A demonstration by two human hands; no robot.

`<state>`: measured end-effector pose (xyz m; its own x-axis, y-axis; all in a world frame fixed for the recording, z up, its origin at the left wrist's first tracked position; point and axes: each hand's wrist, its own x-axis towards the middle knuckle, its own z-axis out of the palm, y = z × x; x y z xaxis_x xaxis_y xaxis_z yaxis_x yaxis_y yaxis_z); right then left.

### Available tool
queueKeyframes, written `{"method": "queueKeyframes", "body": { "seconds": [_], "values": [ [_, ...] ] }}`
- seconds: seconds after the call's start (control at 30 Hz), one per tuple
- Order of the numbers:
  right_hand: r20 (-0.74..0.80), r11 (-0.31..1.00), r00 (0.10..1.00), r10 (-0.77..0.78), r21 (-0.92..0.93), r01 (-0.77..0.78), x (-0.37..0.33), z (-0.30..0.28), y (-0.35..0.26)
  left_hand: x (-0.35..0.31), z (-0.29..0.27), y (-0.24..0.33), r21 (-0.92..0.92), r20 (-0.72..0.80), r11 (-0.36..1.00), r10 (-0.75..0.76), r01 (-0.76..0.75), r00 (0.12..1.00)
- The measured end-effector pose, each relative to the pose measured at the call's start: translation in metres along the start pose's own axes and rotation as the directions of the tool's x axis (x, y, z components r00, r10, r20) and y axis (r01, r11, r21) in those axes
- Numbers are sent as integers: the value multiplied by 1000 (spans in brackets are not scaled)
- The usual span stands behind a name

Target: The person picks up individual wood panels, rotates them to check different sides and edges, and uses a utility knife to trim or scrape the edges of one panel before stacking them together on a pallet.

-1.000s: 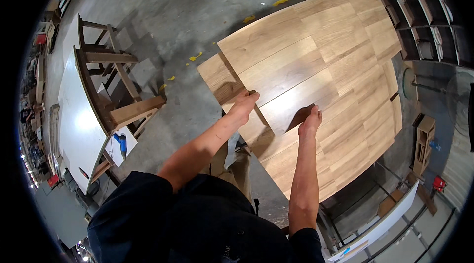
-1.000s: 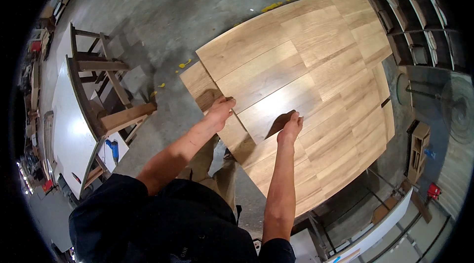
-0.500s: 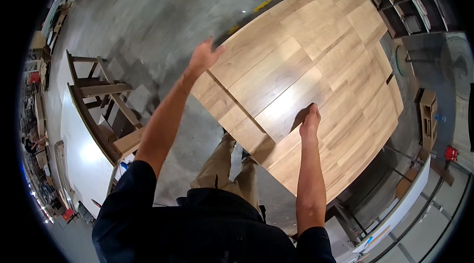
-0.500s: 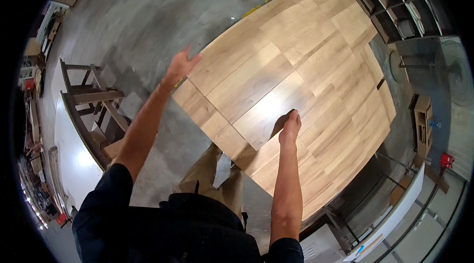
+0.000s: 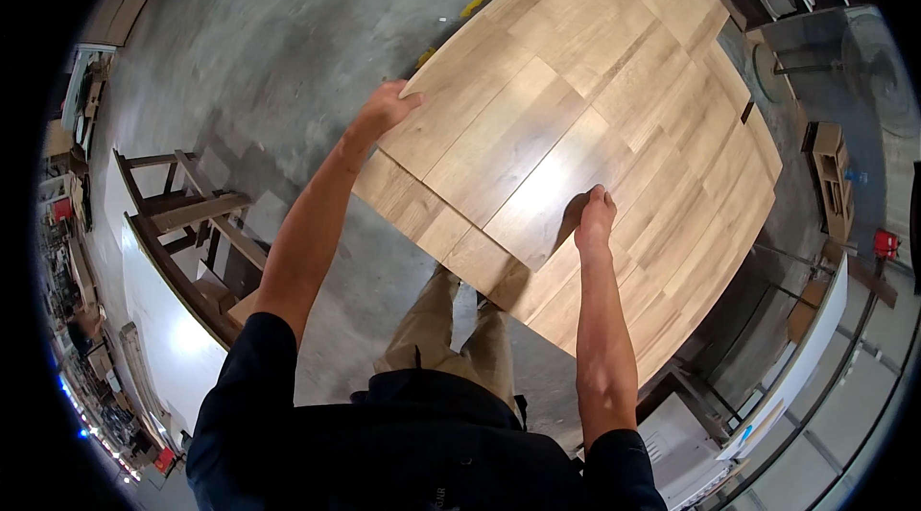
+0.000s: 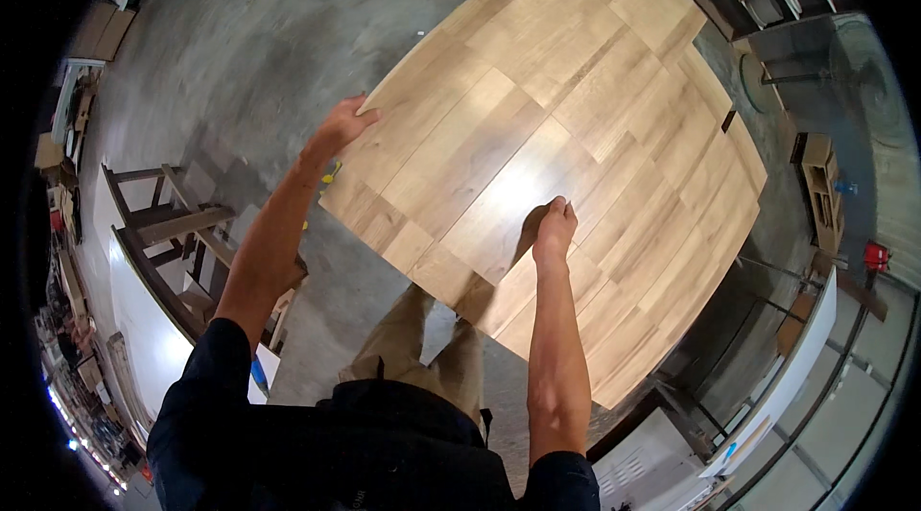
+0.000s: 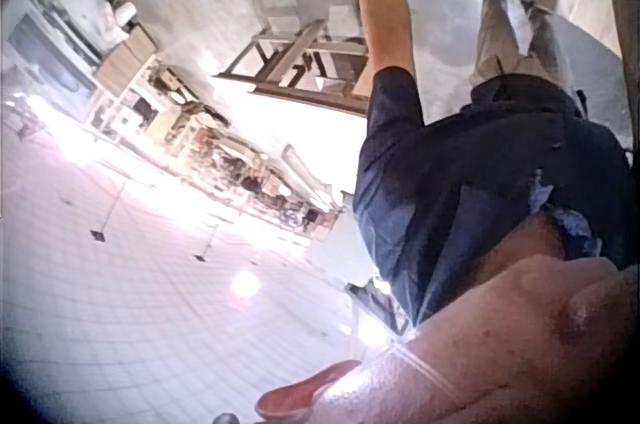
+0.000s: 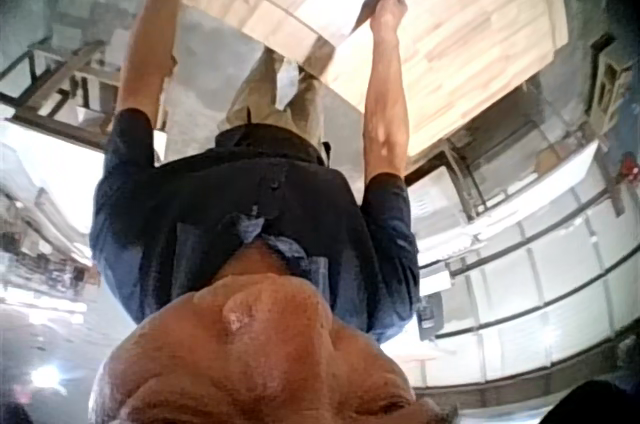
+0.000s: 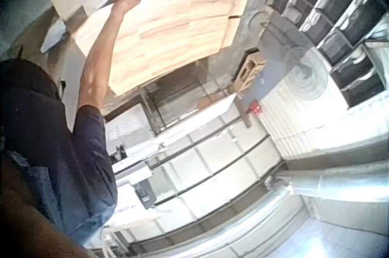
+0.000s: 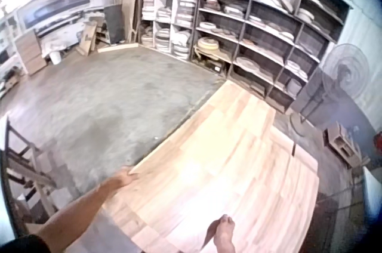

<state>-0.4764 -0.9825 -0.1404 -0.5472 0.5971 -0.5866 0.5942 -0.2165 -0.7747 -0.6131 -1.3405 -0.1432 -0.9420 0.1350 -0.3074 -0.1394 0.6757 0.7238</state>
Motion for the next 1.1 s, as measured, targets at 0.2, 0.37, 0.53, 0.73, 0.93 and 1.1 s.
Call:
{"method": "queueKeyframes", "body": {
  "seconds": [0.2, 0.37, 0.53, 0.73, 0.93, 1.1],
  "values": [
    [23, 975, 992, -123, -182, 125, 3, -3, 6, 2, 2, -6, -9, 26, 997, -77, 77, 997],
    [14, 917, 976, -218, -340, 210, 9, 0, 9, -7, -2, 11, -132, 67, 982, -129, 137, 989],
    [62, 888, 971, -232, -393, 237, 12, 0, 11, -8, -6, 18, 145, -1, 986, -88, 87, 996],
    [200, 997, 978, -64, 56, 54, 6, -31, 32, -68, 39, 9, 316, -541, 938, 304, -145, 784],
    [215, 957, 972, 99, 247, -152, -54, -97, 85, -211, 136, -32, -47, -492, 999, -28, 6, 870],
    [309, 995, 947, 87, 18, -98, -115, -197, 178, -331, 205, 0, -132, 60, 969, -201, 208, 978]
  ]
}}
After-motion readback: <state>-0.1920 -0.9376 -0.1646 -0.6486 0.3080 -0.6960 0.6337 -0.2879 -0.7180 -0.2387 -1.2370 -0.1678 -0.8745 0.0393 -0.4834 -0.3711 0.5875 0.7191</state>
